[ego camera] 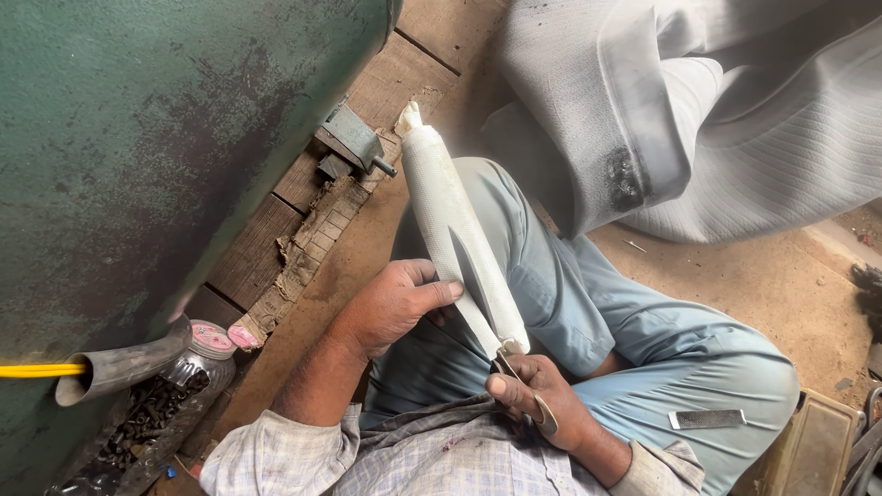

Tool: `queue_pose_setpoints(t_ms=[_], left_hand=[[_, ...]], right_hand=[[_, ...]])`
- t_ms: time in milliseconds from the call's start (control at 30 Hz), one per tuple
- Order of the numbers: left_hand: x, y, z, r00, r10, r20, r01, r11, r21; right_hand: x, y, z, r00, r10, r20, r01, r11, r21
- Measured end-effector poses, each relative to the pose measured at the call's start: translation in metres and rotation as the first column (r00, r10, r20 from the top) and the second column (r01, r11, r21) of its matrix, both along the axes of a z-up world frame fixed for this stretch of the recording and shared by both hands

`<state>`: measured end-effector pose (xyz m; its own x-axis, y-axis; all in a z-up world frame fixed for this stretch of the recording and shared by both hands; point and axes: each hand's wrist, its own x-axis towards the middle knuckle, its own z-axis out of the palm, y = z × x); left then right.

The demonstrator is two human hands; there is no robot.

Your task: The person sits on the workshop floor and cuts a white fabric strap with scissors, then brushes black adhesive along a dark strap piece resting on their lap. They handle small metal fittings, set pieces aside, and finish by picking up and handling the scissors.

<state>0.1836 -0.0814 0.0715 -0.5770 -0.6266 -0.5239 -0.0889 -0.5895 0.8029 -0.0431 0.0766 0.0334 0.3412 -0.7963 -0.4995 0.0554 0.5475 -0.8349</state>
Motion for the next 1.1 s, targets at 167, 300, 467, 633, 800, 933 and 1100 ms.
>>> queue_pose_setpoints(t_ms=[167, 300, 467, 633, 800, 933, 1100], left_hand=[[-0.001, 0.002, 0.0, 0.998, 0.051, -0.027, -0.051, 0.999, 0.012], [-0.003, 0.004, 0.013, 0.993, 0.115, -0.01, -0.115, 0.992, -0.055], [-0.005, 0.007, 0.017, 0.993, 0.114, 0.04, -0.11, 0.989, -0.098], [-0.005, 0.011, 0.015, 0.998, 0.062, 0.013, -0.06, 0.992, -0.114], [-0.005, 0.01, 0.019, 0.998, -0.002, 0.064, 0.009, 0.994, -0.105], [-0.003, 0.011, 0.011, 1.0, 0.011, 0.005, -0.01, 0.995, -0.099], [-0.001, 0.007, 0.01, 0.999, 0.005, 0.032, -0.003, 0.996, -0.085]], right_hand=[[0.006, 0.002, 0.008, 0.998, -0.005, -0.069, 0.01, 0.998, 0.065], [0.005, 0.001, 0.017, 1.0, -0.008, -0.014, 0.009, 0.992, 0.122], [-0.003, 0.01, 0.02, 0.999, 0.034, -0.021, -0.031, 0.99, 0.134], [-0.007, 0.007, 0.027, 0.998, 0.043, 0.037, -0.047, 0.992, 0.115], [-0.004, -0.011, 0.044, 0.991, 0.069, 0.115, -0.087, 0.983, 0.162], [0.004, -0.014, 0.044, 0.989, 0.08, 0.122, -0.094, 0.989, 0.113], [0.008, -0.01, 0.03, 0.989, 0.035, 0.145, -0.047, 0.996, 0.079]])
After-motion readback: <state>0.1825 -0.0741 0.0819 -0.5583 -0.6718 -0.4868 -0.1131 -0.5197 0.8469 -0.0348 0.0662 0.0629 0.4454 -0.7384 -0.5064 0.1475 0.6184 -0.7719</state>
